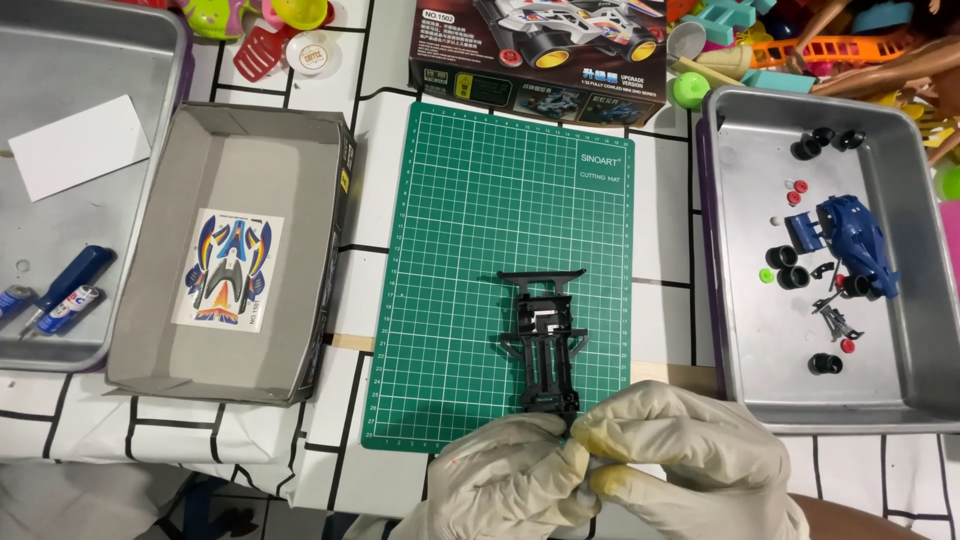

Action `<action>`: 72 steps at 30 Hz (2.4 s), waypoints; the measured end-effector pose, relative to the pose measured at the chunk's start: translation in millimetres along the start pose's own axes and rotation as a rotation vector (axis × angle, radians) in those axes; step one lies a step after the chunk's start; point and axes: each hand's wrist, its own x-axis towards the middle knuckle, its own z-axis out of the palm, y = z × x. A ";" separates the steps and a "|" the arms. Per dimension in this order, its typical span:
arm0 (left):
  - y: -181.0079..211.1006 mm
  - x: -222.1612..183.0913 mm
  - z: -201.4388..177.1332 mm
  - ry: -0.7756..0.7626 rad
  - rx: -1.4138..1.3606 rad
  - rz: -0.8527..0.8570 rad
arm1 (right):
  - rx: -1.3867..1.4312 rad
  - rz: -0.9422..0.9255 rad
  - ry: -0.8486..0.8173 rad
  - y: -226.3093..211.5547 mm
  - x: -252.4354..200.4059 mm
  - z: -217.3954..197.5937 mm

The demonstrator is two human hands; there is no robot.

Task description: Assembling a model toy car by unboxing parts, inserting batteries into the chassis, and organizing components on a cutting mat.

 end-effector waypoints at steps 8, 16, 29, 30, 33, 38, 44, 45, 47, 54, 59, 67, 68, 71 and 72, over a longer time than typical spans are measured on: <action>-13.8 45.4 -2.8 -0.069 -0.625 -0.610 | -0.156 -0.107 -0.030 7.8 1.6 -0.7; 13.7 67.6 -4.4 0.062 -0.064 0.083 | 0.138 0.153 0.003 40.6 -3.5 -19.9; 4.9 62.7 18.5 0.198 -0.311 0.025 | 0.146 -0.059 0.035 44.8 -5.7 -10.7; 3.4 62.2 20.8 0.187 -0.416 0.022 | 0.123 -0.084 0.036 44.2 -6.1 -9.9; -33.3 51.8 20.6 -0.010 -0.459 0.083 | 0.141 -0.101 0.040 46.8 -9.4 -10.2; -40.7 52.2 16.1 -0.176 -0.353 0.145 | 0.148 -0.091 0.054 41.0 -8.5 -9.8; -25.0 55.6 15.8 -0.112 -0.224 0.130 | 0.100 -0.122 0.030 34.1 -3.5 -5.4; -22.6 56.4 15.1 -0.099 -0.193 0.127 | 0.077 -0.119 0.035 30.4 -2.9 -4.4; -17.4 59.4 14.4 -0.086 -0.162 0.124 | 0.056 -0.115 0.039 27.8 -2.7 -3.0; -1.7 70.8 5.8 -0.030 -0.014 0.112 | 0.077 -0.121 0.071 34.9 -4.5 0.0; 8.9 82.9 -9.1 0.032 0.077 0.141 | 0.111 -0.173 0.054 47.6 3.1 -3.9; 19.3 93.4 -10.5 0.023 -0.400 -0.377 | 0.091 -0.267 -0.004 46.6 13.1 -6.5; 15.9 91.3 -8.6 0.027 -0.400 -0.380 | 0.093 -0.265 -0.009 46.9 10.9 -9.0; 9.1 87.7 -6.9 0.210 -0.184 -0.330 | -0.153 -0.283 -0.132 46.5 10.4 -15.8; 9.7 87.3 -7.2 0.205 -0.175 -0.369 | -0.141 -0.246 -0.217 45.5 11.7 -18.7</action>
